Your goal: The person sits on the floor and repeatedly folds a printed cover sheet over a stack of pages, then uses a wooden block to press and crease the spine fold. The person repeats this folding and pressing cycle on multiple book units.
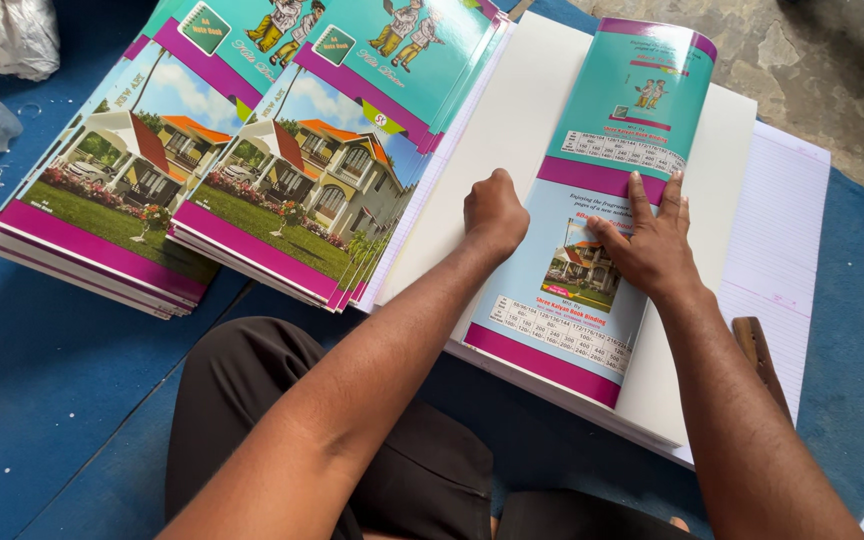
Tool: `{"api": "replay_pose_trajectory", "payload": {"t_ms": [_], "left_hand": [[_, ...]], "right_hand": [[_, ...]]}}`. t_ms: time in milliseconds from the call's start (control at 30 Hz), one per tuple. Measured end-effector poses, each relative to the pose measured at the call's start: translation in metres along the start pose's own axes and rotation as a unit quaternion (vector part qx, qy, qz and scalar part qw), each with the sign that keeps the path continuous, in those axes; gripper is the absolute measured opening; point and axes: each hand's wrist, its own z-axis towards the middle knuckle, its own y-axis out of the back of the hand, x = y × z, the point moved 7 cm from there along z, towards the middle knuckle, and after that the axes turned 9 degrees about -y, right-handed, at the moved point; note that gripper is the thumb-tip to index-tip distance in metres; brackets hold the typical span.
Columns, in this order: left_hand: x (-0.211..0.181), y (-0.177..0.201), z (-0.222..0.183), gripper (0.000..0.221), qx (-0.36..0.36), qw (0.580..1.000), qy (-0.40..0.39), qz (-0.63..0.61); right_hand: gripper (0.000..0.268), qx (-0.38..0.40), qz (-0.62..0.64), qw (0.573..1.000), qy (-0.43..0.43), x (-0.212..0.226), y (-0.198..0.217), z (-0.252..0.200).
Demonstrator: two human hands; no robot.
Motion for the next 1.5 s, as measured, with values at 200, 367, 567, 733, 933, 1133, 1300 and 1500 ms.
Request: {"api": "replay_pose_trajectory", "payload": {"t_ms": [200,367,567,733,933,1133,1300,1500], "left_hand": [[-0.001,0.001,0.001,0.019,0.014,1.0,0.001,0.009],[-0.002,-0.002,0.0,0.017,0.021,0.999,-0.01,0.025],[0.0,0.003,-0.001,0.016,0.017,1.0,-0.009,0.017],[-0.002,0.005,-0.003,0.016,0.011,1.0,-0.017,0.021],[-0.028,-0.011,-0.006,0.017,0.025,0.971,-0.18,0.153],[-0.048,-0.056,0.0,0.015,0.137,0.894,-0.309,0.294],[-0.054,-0.052,0.003,0.019,0.135,0.915,-0.288,0.249],[-0.032,-0.018,0.004,0.029,0.063,0.983,-0.104,0.138]], "right_hand": [[0.096,0.016,-0.017,1.0,-0.017,0.0,-0.002,0.002],[0.097,0.025,-0.023,0.999,-0.021,-0.001,-0.004,0.002],[0.097,0.021,-0.027,0.999,-0.021,0.001,-0.004,0.002],[0.098,0.002,-0.036,0.999,-0.004,0.004,-0.002,0.001],[0.098,-0.004,-0.056,0.998,-0.01,0.004,-0.004,-0.002],[0.095,-0.042,-0.134,0.99,0.014,0.003,-0.01,0.0],[0.095,-0.052,-0.083,0.995,0.019,0.002,-0.008,-0.002],[0.093,-0.036,-0.008,0.999,0.02,0.002,-0.006,-0.009]]}}
